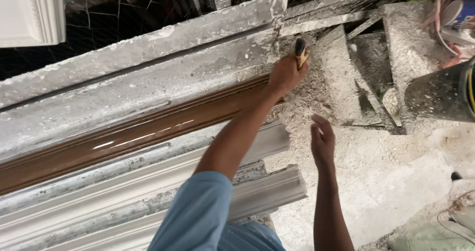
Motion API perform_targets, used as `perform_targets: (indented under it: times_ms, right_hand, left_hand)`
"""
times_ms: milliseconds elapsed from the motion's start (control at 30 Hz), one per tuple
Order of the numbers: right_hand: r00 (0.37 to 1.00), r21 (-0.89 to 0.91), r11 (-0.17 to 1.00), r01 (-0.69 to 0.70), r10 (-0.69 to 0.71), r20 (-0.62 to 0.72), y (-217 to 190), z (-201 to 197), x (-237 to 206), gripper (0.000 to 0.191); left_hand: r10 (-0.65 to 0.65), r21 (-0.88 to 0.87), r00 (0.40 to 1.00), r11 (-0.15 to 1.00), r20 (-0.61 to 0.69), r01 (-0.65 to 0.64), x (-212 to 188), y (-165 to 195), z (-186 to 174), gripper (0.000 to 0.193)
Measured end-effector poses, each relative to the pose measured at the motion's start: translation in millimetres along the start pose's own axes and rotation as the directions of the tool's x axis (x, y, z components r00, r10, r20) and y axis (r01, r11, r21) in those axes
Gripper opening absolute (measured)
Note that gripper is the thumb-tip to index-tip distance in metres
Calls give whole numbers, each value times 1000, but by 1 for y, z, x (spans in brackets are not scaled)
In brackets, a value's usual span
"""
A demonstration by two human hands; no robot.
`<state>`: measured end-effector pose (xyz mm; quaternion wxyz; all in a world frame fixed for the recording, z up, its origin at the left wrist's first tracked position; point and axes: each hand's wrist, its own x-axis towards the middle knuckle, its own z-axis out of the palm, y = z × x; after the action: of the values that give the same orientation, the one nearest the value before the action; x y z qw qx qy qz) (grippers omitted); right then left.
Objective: The person dips a brush into a container of brown stain and brushes the stain along the grooved face of a long plaster cornice molding, working along its length. They then carry a stained mixing bowl across the workshop, scoop water into a pink cup, and scoop gypsum powder from a bag into the bowl.
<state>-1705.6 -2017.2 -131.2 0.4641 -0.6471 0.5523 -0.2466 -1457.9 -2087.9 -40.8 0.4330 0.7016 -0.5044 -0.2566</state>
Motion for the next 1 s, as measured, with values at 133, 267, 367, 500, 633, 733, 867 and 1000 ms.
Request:
perform_targets:
  times_ms: [133, 267, 367, 500, 633, 733, 867, 1000]
  right_hand:
    - [996, 176, 984, 21, -4, -93, 17, -23, -13, 28]
    - [997, 189, 981, 46, -32, -77, -2, -5, -24, 26]
    - [987, 219, 963, 157, -162, 6, -31, 29, -35, 26]
    - [955, 161, 963, 216, -243, 168, -64, 93, -54, 21]
    - [869, 202, 912, 358, -404, 286, -94, 154, -91, 8]
    - [845, 213, 912, 352, -407, 347, -124, 209, -133, 12]
    - [845, 62, 935, 348, -342, 412, -162, 298, -206, 18]
    - [806, 37, 889, 456, -430, 406, -178, 385, -297, 16]
  left_hand:
    - [-265, 306, 948, 930, 178, 203, -7, -22, -34, 40]
    - [-287, 393, 956, 887, 60, 242, -55, -55, -91, 35]
    - [-191, 469, 982, 867, -4, 171, -101, -78, -139, 32]
    - [-38, 583, 995, 808, -93, 85, -172, -114, -214, 33]
    - [-67, 614, 992, 780, -107, 119, -243, -146, -303, 35]
    - [-169, 673, 983, 719, -73, 174, -295, -170, -372, 35]
    - [-129, 708, 983, 682, -132, 184, -365, -217, -458, 35]
    - [-130, 775, 970, 583, -208, 244, -442, -268, -541, 29]
